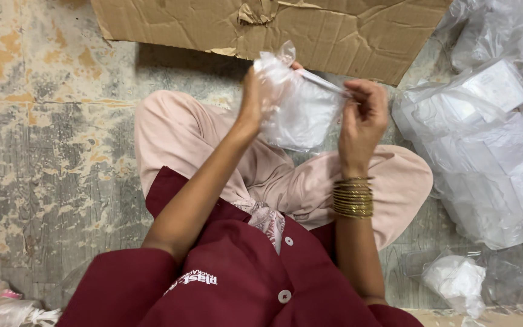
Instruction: The person sits on the floor and places clear plastic containers into thin plastic bags one at a time, then puts the bagged containers into a cardboard box. They repeatedly take a container, pull a bag over it, and set the bagged container aside or into the box.
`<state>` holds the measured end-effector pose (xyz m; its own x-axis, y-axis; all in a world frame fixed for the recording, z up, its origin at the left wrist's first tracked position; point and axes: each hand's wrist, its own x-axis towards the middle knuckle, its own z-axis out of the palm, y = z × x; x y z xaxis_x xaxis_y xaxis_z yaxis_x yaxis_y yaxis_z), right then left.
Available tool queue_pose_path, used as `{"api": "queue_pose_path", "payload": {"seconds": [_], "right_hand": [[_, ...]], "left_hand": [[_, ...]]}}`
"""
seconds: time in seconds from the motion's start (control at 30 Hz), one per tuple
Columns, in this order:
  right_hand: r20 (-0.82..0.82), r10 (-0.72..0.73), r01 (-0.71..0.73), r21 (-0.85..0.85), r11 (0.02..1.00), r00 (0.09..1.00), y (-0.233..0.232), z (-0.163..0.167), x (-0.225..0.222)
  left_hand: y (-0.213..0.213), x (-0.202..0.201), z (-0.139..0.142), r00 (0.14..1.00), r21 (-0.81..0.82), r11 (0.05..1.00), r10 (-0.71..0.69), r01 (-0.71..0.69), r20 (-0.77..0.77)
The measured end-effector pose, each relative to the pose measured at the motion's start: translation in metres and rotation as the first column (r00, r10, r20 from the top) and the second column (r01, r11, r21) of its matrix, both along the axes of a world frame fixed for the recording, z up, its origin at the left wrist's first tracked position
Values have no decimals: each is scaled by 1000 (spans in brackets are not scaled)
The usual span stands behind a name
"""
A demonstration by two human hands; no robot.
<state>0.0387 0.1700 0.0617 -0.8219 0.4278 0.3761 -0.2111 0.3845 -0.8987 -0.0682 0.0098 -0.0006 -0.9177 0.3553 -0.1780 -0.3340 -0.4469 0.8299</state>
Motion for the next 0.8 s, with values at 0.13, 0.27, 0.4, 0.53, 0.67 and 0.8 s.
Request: {"api": "queue_pose_path", "payload": {"seconds": [0.13,0.27,0.4,0.53,0.67,0.8], "right_hand": [[11,21,-23,237,971,1000,-3,37,27],[91,45,-83,486,870,995,-10,52,49],[178,140,-175,195,965,974,-12,36,69],[-139,441,-318,-876,363,887,-2,10,81],[21,358,-229,-733,641,934,10,-6,75],[223,108,-102,-37,994,969,12,-6,58]], "left_hand": [[-33,28,46,895,-261,965,-138,25,-424],[-51,56,63,967,-94,966,-247,241,-56],[-63,78,43,903,-11,904,-426,427,-54],[-74,90,13,813,13,819,-567,573,-131],[-74,86,-8,849,-188,835,-528,518,-5],[-59,73,-20,953,-219,935,-297,279,-55]]}}
